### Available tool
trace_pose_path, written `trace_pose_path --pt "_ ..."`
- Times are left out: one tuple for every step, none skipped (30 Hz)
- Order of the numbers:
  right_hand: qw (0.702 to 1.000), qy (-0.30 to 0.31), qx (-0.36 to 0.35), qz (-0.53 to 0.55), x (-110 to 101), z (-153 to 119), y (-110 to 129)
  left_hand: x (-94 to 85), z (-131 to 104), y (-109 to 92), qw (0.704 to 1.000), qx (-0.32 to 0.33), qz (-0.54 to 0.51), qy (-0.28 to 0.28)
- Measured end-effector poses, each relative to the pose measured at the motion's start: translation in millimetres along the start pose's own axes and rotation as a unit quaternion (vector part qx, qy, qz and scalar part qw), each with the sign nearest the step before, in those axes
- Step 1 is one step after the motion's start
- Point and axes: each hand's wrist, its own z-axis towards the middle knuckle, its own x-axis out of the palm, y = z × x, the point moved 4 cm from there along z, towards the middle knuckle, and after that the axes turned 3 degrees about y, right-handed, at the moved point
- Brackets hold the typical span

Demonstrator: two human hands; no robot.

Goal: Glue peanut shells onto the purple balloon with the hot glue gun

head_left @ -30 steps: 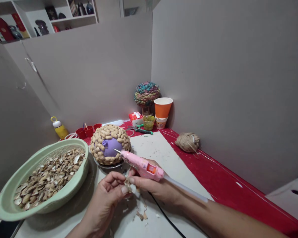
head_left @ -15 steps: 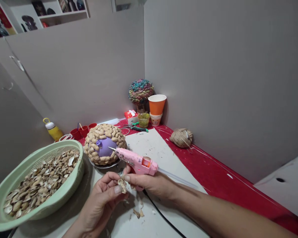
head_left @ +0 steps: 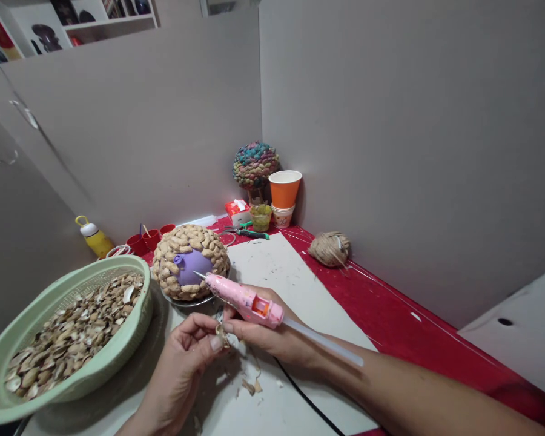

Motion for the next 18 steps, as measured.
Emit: trace_pose_path --pt "1.000 0.001 0.002 0.004 -0.1 0.0 -0.3 0.3 0.0 -0.2 1.000 -0.004 -0.006 0.003" --pt "1.000 0.004 0.005 0.013 -0.1 0.1 -0.5 0.8 0.1 -0.5 1.000 -0.010 -0.016 0.008" --pt "1.000 0.009 0.008 0.026 0.0 0.4 -0.6 1.4 0.2 -0.8 0.999 -0.015 -0.026 0.015" --pt "0.999 0.015 0.012 0.042 0.3 1.0 -0.7 2.0 0.3 -1.0 0.999 -0.023 -0.037 0.023" --pt "0.998 0.020 0.018 0.055 0.6 1.6 -1.0 2.5 0.4 -1.1 0.998 -0.032 -0.046 0.030" --pt "0.997 0.027 0.026 0.064 1.1 2.3 -1.4 2.8 0.4 -1.1 0.997 -0.040 -0.055 0.036" --pt "0.996 0.037 0.036 0.070 1.8 3.1 -1.9 2.8 0.5 -1.1 0.996 -0.047 -0.061 0.037" --pt "0.995 0.045 0.046 0.076 2.5 3.8 -2.4 2.7 0.5 -1.0 0.996 -0.052 -0.064 0.037" --pt "0.994 0.051 0.055 0.084 3.0 4.5 -2.8 2.6 0.6 -0.9 0.996 -0.055 -0.064 0.036" --pt "0.992 0.057 0.063 0.093 3.7 5.0 -3.1 2.5 0.6 -1.0 0.996 -0.055 -0.061 0.035" --pt "0.990 0.062 0.068 0.103 4.2 5.5 -3.2 2.4 0.7 -1.2 0.996 -0.053 -0.057 0.033" --pt "0.989 0.064 0.071 0.111 4.5 5.8 -3.4 2.5 0.7 -1.5 0.997 -0.050 -0.052 0.031" --pt "0.989 0.063 0.075 0.114 4.6 6.0 -3.8 2.7 0.6 -1.8 0.997 -0.045 -0.047 0.029" --pt "0.988 0.062 0.079 0.117 4.5 6.0 -4.6 3.0 0.5 -2.1 0.998 -0.041 -0.043 0.029" --pt "0.987 0.062 0.086 0.121 4.5 6.0 -5.6 3.4 0.3 -2.3 0.998 -0.039 -0.042 0.029" --pt "0.986 0.062 0.093 0.128 4.5 5.9 -7.0 3.8 0.0 -2.3 0.998 -0.038 -0.042 0.030" --pt "0.984 0.065 0.099 0.134 4.7 5.8 -8.4 4.2 -0.3 -2.2 0.998 -0.039 -0.044 0.032" --pt "0.982 0.070 0.103 0.139 5.0 5.6 -9.7 4.5 -0.7 -2.1 0.998 -0.039 -0.045 0.036"
